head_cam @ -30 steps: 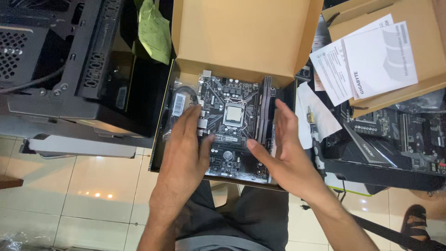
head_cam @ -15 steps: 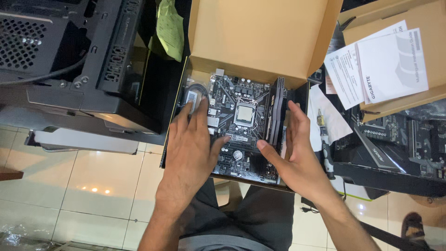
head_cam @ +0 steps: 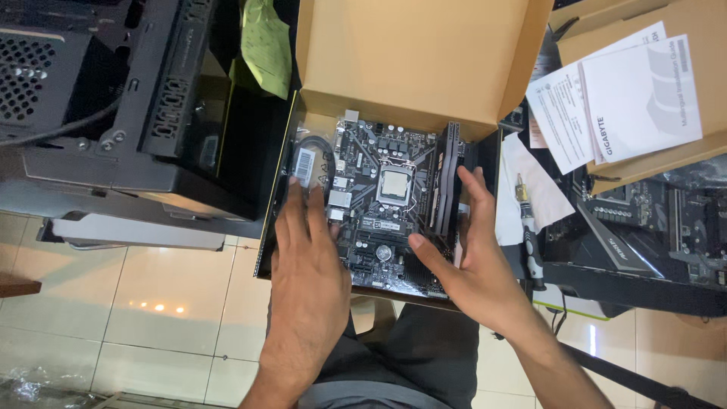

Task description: The person handles a computer motherboard inside a cardboard box, using their hands to press down on components and adjust parts. They then pick up a small plastic bag containing accessories and examine it.

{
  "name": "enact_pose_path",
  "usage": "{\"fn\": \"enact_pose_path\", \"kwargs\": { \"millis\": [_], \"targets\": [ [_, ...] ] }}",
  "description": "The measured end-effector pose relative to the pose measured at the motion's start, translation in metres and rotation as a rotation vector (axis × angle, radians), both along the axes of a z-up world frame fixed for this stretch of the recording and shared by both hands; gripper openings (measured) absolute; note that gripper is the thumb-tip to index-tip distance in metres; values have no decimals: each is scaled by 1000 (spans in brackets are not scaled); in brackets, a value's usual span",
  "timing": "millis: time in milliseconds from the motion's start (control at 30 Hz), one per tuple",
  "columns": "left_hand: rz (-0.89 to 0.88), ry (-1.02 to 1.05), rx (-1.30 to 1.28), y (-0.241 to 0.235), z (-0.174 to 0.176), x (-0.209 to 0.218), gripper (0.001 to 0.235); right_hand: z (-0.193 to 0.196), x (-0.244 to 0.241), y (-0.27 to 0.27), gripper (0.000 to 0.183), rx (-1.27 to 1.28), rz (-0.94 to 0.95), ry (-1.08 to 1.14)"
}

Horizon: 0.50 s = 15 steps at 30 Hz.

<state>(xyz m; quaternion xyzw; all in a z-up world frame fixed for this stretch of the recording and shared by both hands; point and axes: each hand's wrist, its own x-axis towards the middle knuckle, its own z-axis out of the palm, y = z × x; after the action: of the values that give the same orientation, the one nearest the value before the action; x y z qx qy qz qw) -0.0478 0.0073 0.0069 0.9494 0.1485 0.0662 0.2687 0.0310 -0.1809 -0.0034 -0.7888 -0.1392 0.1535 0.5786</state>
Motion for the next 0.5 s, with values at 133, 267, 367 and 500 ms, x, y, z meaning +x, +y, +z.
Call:
{"fn": "enact_pose_path", "kwargs": {
  "millis": [133,267,367,500],
  "targets": [
    [-34,-241,-41,5,-10,6,56,12,-1,2,91,-86,8,49],
    [-29,-275,-96,5,-11,7,47,13,-2,2,89,-103,33,59],
    [-3,-350,-257,7,-6,10,42,10,-2,2,87,-109,33,79],
    [55,-494,-164,11,-6,18,35,10,-2,1,87,-106,46,45]
  ]
}}
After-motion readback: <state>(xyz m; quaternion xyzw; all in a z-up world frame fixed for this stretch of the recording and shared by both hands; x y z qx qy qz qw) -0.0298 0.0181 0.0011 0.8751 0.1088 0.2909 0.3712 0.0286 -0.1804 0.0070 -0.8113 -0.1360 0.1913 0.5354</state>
